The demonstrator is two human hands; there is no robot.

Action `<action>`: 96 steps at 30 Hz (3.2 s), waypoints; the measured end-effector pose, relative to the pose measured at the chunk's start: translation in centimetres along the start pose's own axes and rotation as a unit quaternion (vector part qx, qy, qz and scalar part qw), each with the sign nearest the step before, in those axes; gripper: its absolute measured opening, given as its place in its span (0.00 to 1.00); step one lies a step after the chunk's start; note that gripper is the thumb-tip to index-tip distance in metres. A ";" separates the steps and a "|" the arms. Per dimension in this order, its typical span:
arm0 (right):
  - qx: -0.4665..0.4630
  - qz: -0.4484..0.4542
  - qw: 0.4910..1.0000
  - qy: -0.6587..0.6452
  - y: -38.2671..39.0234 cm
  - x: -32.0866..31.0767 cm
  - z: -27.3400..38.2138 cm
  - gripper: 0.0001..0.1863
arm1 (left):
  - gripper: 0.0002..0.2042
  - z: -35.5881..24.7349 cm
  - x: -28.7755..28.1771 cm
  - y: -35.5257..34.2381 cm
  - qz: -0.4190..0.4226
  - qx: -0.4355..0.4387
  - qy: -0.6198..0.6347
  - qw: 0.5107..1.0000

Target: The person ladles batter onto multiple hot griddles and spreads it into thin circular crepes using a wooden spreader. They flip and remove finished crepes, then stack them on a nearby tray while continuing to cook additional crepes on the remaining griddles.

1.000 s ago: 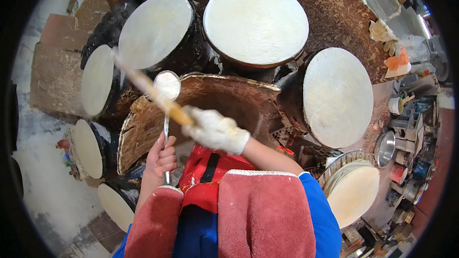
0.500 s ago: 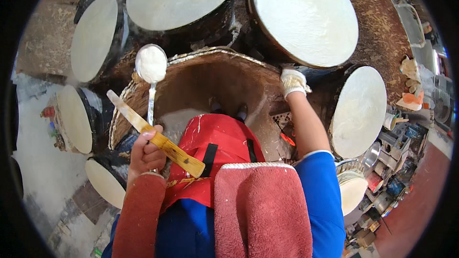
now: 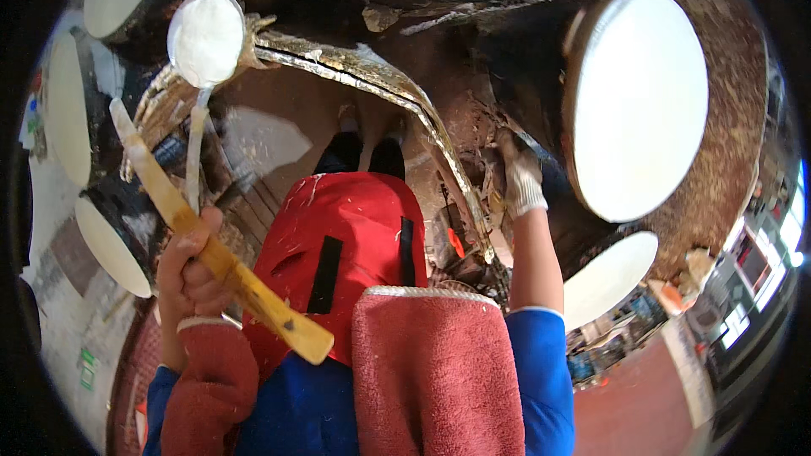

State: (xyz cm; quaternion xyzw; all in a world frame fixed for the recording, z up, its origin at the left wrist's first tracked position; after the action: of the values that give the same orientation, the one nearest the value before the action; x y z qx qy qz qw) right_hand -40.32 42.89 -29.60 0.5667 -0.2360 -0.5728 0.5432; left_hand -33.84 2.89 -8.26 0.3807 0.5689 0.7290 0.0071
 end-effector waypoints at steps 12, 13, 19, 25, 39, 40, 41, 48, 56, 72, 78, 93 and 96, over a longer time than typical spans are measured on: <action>0.076 0.033 0.903 -0.421 -19.5 7.5 -2.1 0.08 | 0.06 1.1 -0.9 -3.0 -0.059 0.040 0.155 0.985; 0.097 0.020 0.898 -0.430 -19.1 7.7 -1.6 0.09 | 0.06 1.1 -0.9 -3.1 -0.059 0.037 0.155 0.985; 0.100 0.017 0.914 -0.392 -20.1 7.3 -2.6 0.06 | 0.06 0.9 -0.6 -3.0 -0.041 0.029 0.136 0.989; 0.084 -0.016 0.893 -0.442 -21.5 6.8 -4.1 0.08 | 0.10 1.3 -1.0 -2.6 -0.064 -0.002 0.107 0.992; 0.047 0.106 0.908 -0.402 -20.1 7.1 -3.1 0.09 | 0.11 0.9 -1.5 -2.3 -0.075 0.036 0.006 0.996; 0.051 0.144 0.900 -0.409 -19.1 7.2 -2.5 0.10 | 0.11 1.0 -2.5 -2.2 -0.083 0.096 -0.058 0.990; 0.026 0.126 0.923 -0.362 -17.9 6.7 -2.2 0.12 | 0.11 1.1 -2.8 -1.9 -0.088 0.160 -0.120 0.976; -0.093 -0.166 0.980 0.053 -1.8 -1.2 -6.1 0.30 | 0.10 1.1 1.5 -0.9 -0.054 0.038 -0.030 0.997; -0.213 -0.233 0.844 0.434 10.2 0.8 -7.0 0.19 | 0.06 1.9 1.6 1.0 0.021 -0.030 0.019 0.999; -0.207 -0.441 0.873 0.016 15.6 -6.1 -12.1 0.16 | 0.09 4.7 1.9 2.9 0.140 -0.134 -0.080 0.978; 0.078 -0.251 0.924 -0.279 16.1 3.0 -26.9 0.17 | 0.10 5.5 1.4 4.1 0.103 -0.094 -0.112 0.984; -0.012 -0.304 0.906 -0.293 15.7 -0.8 -33.8 0.19 | 0.07 10.3 4.5 13.0 0.226 -0.054 -0.188 0.954; 0.026 -0.337 0.811 -0.477 17.2 -2.7 -35.9 0.16 | 0.07 15.3 5.9 12.0 0.103 -0.114 -0.071 0.986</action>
State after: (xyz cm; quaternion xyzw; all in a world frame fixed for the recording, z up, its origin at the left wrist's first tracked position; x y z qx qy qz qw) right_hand -2.35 52.51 -22.18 0.2807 -0.2748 -0.9117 0.1204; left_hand -24.34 13.85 5.93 0.4847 0.4381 0.7569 0.0160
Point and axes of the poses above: each hand's wrist, its own y-axis away from the middle knuckle, its own x-axis out of the palm, z = x × y, the point moved 7 cm from there along -y, towards the middle knuckle, and after that the axes turned 9 degrees about y, right-handed, at the moved point
